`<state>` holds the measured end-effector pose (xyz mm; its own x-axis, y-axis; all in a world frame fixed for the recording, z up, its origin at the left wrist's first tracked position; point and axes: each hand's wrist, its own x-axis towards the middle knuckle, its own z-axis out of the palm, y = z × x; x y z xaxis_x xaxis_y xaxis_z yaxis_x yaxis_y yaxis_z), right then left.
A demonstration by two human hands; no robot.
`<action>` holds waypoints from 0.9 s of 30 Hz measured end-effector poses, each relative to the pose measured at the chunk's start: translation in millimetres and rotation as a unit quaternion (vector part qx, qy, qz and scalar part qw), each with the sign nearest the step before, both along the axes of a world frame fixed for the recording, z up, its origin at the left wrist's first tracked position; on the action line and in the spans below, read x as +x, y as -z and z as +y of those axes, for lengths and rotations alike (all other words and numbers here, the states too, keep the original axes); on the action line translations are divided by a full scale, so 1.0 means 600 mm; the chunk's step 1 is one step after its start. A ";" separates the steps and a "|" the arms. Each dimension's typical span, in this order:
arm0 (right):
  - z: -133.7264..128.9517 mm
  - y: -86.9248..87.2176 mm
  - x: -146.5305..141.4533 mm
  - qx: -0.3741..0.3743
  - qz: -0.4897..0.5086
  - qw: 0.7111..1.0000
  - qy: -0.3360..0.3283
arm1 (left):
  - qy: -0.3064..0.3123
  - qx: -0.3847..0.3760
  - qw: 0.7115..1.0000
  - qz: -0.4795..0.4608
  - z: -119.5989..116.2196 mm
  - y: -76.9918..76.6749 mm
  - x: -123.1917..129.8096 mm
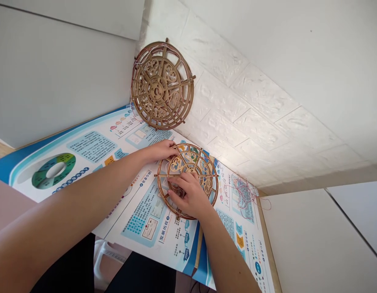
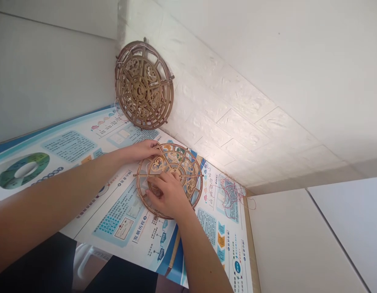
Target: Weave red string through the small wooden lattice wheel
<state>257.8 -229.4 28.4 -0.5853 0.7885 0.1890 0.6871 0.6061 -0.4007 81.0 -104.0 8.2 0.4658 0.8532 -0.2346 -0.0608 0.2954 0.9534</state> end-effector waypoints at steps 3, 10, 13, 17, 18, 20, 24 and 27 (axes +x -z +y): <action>-0.001 -0.001 0.000 -0.011 0.006 1.000 -0.001 | -0.001 0.000 1.000 -0.001 0.000 0.001 0.001; 0.004 0.005 0.018 0.045 0.096 0.992 0.072 | 0.001 0.006 1.000 0.014 0.002 0.001 0.000; 0.009 0.002 0.028 0.072 0.099 0.988 0.091 | 0.010 0.002 1.000 0.021 -0.001 -0.004 -0.002; 0.010 0.000 0.024 0.058 0.084 0.994 0.047 | 0.028 0.005 0.999 0.018 -0.003 -0.009 -0.003; 0.009 0.000 0.020 0.052 0.077 0.995 0.034 | 0.028 0.008 0.999 0.021 -0.003 -0.010 -0.004; 0.005 0.000 0.014 0.039 0.057 0.997 0.018 | 0.026 0.013 0.999 0.029 -0.004 -0.011 -0.004; 0.001 -0.001 0.009 0.006 0.021 1.000 0.011 | 0.021 0.013 0.999 0.039 -0.007 -0.017 -0.006; 0.001 -0.001 0.009 -0.014 0.005 1.000 0.013 | 0.016 0.020 0.998 0.058 -0.010 -0.025 -0.008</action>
